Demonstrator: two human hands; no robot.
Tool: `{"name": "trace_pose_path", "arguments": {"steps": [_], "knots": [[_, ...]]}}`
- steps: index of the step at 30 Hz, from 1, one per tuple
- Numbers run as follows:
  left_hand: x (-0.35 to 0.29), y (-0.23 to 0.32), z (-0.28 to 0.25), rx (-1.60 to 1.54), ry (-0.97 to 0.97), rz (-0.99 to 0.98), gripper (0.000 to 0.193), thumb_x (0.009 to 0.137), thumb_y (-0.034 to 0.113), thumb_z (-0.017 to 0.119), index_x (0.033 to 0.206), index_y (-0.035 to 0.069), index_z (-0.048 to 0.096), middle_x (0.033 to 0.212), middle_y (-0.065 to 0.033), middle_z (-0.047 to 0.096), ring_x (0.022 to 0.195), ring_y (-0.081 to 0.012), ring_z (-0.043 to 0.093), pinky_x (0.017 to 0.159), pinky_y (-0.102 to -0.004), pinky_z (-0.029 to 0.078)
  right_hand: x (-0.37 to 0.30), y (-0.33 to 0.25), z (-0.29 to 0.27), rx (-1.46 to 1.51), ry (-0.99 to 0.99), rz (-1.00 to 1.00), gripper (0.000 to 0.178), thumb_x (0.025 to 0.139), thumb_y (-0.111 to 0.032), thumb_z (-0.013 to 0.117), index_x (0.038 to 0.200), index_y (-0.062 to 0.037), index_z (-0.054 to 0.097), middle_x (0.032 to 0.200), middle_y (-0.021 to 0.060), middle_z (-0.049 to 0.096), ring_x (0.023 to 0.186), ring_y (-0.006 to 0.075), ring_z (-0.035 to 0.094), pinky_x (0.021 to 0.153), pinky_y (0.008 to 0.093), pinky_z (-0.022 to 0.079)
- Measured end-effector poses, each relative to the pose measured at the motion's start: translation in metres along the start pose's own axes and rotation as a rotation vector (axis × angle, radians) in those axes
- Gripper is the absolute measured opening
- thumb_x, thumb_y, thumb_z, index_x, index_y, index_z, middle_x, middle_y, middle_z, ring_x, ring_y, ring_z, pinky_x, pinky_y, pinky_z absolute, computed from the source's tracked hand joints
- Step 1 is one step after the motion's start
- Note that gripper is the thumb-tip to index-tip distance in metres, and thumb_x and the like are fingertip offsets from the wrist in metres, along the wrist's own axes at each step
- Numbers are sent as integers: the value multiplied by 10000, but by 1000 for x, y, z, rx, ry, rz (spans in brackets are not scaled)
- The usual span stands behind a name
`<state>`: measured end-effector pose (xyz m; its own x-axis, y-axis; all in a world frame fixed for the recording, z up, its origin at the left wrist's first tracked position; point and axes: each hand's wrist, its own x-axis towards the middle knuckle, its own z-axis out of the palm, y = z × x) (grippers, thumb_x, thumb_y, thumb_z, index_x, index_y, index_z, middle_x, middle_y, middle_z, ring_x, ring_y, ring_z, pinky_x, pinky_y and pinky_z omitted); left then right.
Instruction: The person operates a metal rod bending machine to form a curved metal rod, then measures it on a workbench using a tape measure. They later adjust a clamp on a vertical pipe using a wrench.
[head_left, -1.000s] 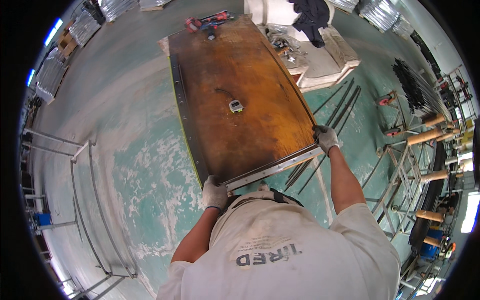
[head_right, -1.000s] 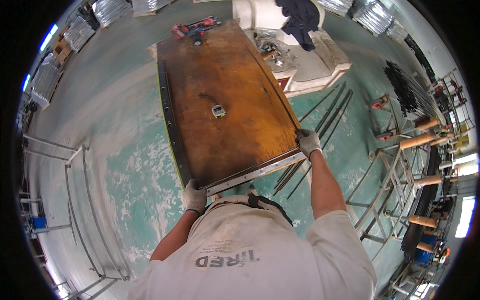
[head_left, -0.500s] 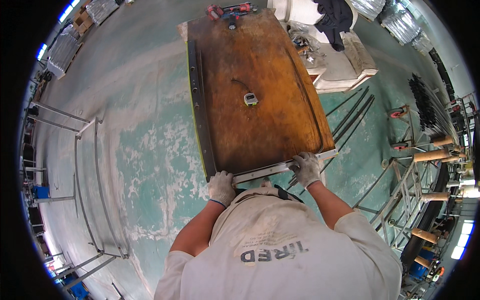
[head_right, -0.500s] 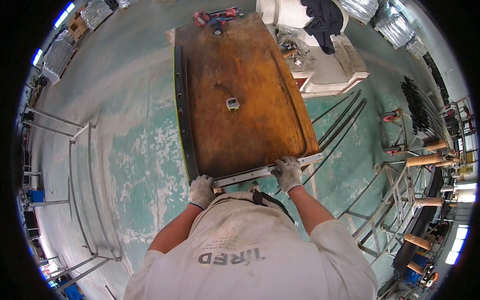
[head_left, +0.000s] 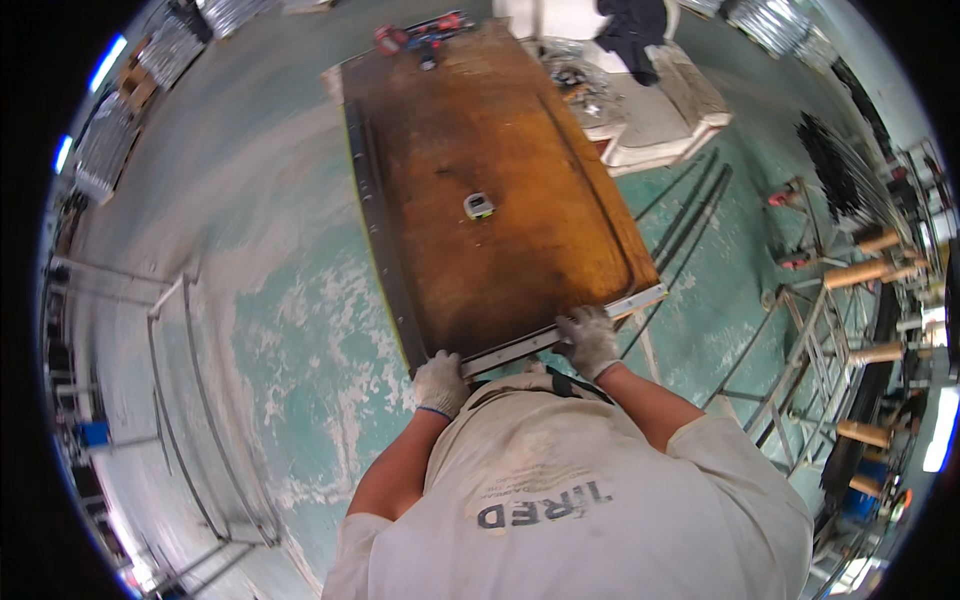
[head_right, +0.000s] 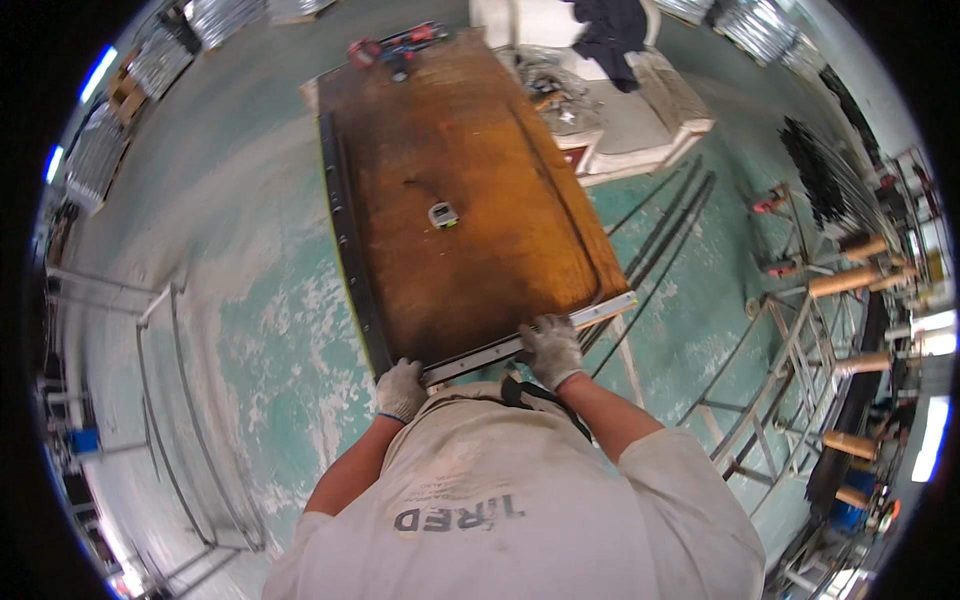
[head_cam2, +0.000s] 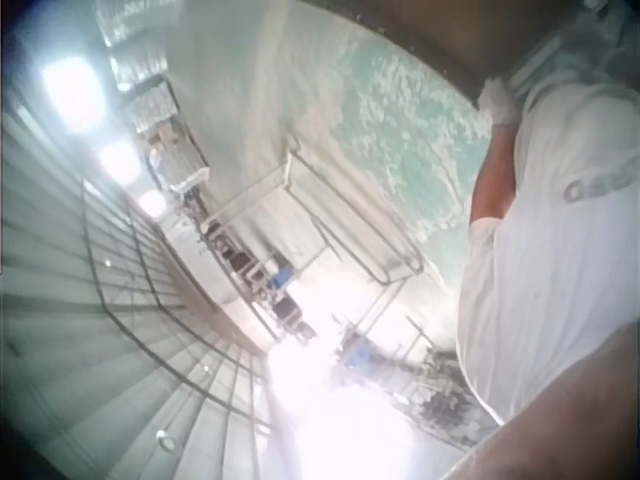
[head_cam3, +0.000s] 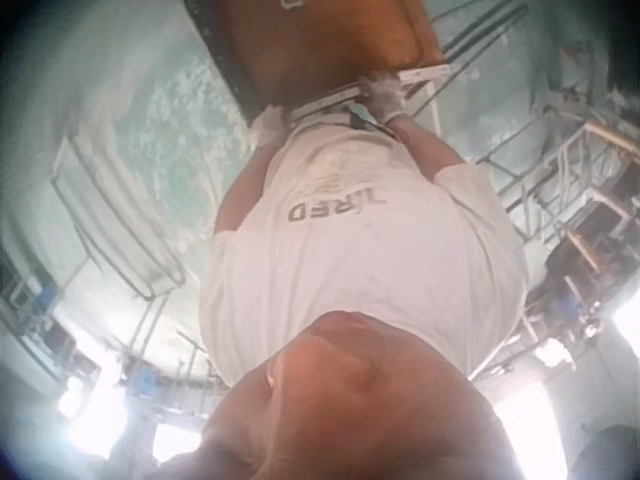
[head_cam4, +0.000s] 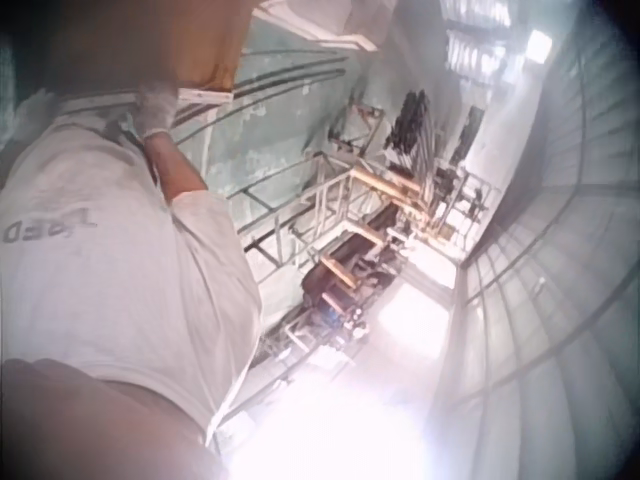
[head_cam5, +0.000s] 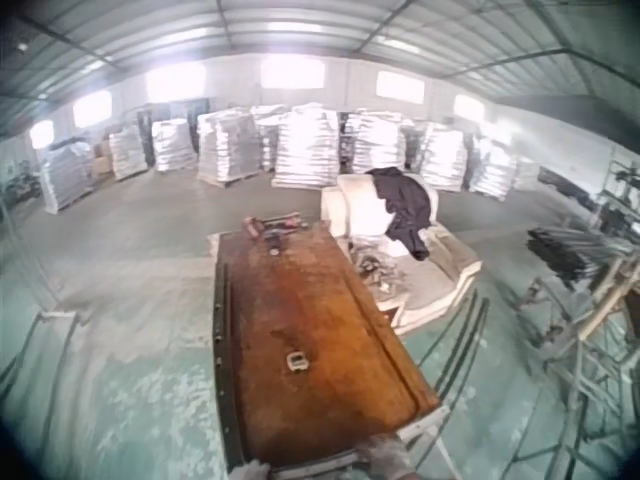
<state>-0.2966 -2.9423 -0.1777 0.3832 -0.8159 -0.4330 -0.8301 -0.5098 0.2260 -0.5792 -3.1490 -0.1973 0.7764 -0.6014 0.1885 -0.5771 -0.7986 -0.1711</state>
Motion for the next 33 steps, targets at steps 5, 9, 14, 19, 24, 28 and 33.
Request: {"name": "trace_pose_path", "arguments": {"steps": [5, 9, 14, 19, 24, 28, 33], "knots": [[0, -14, 7, -148, 115, 115, 302, 970, 307, 805, 1171, 84, 770, 1187, -221, 731, 1100, -488, 734, 924, -604, 599, 11, -23, -10, 90, -288, 113, 451, 797, -320, 828, 1198, -115, 829, 1227, 193, 745, 1202, 407, 716, 1049, 552, 593], [23, -52, 59, -66, 203, 164, 200, 925, 208, 761, 1087, 91, 753, 1129, -222, 719, 1023, -491, 751, 838, -604, 619, 13, -18, -2, 93, -298, 100, 358, 921, -366, 812, 1214, -160, 816, 1235, 115, 735, 1266, 366, 682, 1143, 518, 544], [50, -55, 61, 64, -58, 105, 373, 1022, 373, 687, 1259, 90, 736, 1319, -225, 724, 1174, -446, 720, 961, -554, 587, 10, -17, -12, 94, -312, 131, 316, 922, -400, 829, 1104, -142, 820, 1186, 100, 737, 1240, 355, 679, 1138, 519, 531], [65, -90, 92, 36, -19, 203, 447, 1043, 376, 663, 1325, 38, 741, 1330, -251, 737, 1232, -442, 715, 1017, -536, 578, 31, -21, -13, 120, -412, 196, 404, 871, -455, 903, 1139, -156, 864, 1247, 84, 762, 1303, 312, 678, 1106, 476, 551], [82, -101, 111, 32, -7, 240, 484, 1052, 398, 656, 1331, 13, 747, 1324, -261, 747, 1237, -443, 723, 1022, -536, 581, 45, -19, -7, 105, -448, 200, 355, 864, -401, 904, 1121, -159, 867, 1193, 72, 793, 1263, 316, 711, 1044, 479, 563], [92, -81, 100, 40, -52, 218, 480, 1064, 405, 648, 1332, 18, 741, 1336, -254, 744, 1239, -439, 720, 1032, -545, 576, 42, -10, 4, 72, -391, 77, 349, 869, -386, 884, 1104, -131, 845, 1175, 94, 785, 1252, 327, 712, 1048, 499, 574], [99, -61, 79, 21, -80, 196, 475, 1078, 414, 638, 1334, 24, 733, 1351, -245, 741, 1241, -434, 716, 1044, -556, 569, 51, -14, -25, 202, -448, -3, 299, 876, -212, 822, 1138, -68, 807, 1101, 174, 821, 1140, 409, 787, 997, 543, 626]]}}
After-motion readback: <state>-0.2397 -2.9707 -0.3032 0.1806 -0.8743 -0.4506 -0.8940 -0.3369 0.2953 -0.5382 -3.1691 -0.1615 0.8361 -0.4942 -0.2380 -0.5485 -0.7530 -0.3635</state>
